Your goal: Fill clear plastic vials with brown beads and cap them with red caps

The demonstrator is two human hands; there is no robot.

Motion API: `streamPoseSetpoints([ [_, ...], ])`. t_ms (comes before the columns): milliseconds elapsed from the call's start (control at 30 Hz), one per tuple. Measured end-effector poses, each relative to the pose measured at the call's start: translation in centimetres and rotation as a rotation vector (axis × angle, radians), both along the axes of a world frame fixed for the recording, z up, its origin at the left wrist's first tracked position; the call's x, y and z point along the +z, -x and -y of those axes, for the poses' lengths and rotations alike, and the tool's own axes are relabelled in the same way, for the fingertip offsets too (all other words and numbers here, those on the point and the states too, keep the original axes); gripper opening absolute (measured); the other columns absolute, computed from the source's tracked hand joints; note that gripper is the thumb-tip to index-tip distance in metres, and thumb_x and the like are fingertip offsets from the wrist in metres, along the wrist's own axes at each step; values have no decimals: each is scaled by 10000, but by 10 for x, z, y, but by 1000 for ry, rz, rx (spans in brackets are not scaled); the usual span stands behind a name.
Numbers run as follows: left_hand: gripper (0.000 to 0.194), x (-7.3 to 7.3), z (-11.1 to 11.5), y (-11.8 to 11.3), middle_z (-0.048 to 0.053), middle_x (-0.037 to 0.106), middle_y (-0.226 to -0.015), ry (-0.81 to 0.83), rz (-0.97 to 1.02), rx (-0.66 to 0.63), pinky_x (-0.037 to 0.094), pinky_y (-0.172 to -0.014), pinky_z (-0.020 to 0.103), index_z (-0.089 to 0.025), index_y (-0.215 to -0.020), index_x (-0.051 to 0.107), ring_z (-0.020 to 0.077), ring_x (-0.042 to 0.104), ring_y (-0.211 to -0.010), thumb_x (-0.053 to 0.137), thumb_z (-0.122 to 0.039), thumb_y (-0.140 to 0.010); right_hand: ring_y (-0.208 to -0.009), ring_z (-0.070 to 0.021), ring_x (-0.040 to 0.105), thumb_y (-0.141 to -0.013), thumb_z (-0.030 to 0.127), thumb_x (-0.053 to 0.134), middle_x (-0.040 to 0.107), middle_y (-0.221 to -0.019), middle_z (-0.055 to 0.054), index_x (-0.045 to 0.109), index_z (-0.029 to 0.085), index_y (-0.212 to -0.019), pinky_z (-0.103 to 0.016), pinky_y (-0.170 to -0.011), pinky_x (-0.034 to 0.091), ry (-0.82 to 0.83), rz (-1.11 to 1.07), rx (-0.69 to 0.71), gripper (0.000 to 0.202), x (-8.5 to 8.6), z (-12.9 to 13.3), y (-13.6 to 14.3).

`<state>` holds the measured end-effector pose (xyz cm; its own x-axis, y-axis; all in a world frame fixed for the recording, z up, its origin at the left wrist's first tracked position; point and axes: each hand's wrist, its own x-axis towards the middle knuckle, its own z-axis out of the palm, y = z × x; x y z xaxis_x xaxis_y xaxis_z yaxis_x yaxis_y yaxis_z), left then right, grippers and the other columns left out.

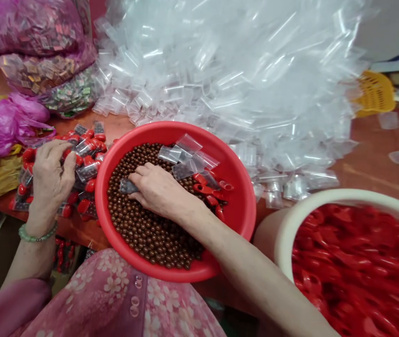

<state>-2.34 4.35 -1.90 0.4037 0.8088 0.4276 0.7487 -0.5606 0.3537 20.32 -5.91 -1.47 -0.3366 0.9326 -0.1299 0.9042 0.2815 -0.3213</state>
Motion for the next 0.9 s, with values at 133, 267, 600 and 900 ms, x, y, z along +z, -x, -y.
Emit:
streamPoseSetpoints([
  [133, 289, 10, 35, -24, 102, 667, -1187, 161, 176, -207, 488, -1032, 382, -138, -1132, 618, 191, 610, -1129, 397, -249, -985, -1016, -273, 634, -908, 234, 575, 669, -1051, -150, 669, 86, -1111, -389, -921, 498, 50, 9, 23, 268, 2, -5, -3],
  [267, 323, -2, 63, -44, 162, 647, -1235, 181, 186, -355, 488, -1066, 392, -79, -1220, 563, 206, 594, -1206, 369, -156, -974, -950, -230, 661, -914, 243, 556, 657, -1064, -129, 649, 109, -1133, -330, -852, 503, 89, 47, 24, 273, 12, -1, -24],
  [600, 432, -20, 69, -56, 222, 608, -1309, 62, -37, -397, 433, -1118, 476, -4, -1252, 552, 304, 515, -1319, 366, -35, -863, -764, -242, 706, -795, -5, 443, 701, -958, -168, 671, 86, -1006, -318, -606, 469, 209, 385, 113, 323, 9, -3, -9],
  [900, 449, -18, 68, -57, 203, 643, -1273, 108, -90, -406, 421, -1102, 489, -11, -1251, 565, 298, 570, -1256, 365, -58, -852, -1017, -246, 663, -757, 86, 587, 696, -1148, -136, 620, 105, -1158, -355, -890, 508, 226, -227, 86, 403, -14, -10, -10],
])
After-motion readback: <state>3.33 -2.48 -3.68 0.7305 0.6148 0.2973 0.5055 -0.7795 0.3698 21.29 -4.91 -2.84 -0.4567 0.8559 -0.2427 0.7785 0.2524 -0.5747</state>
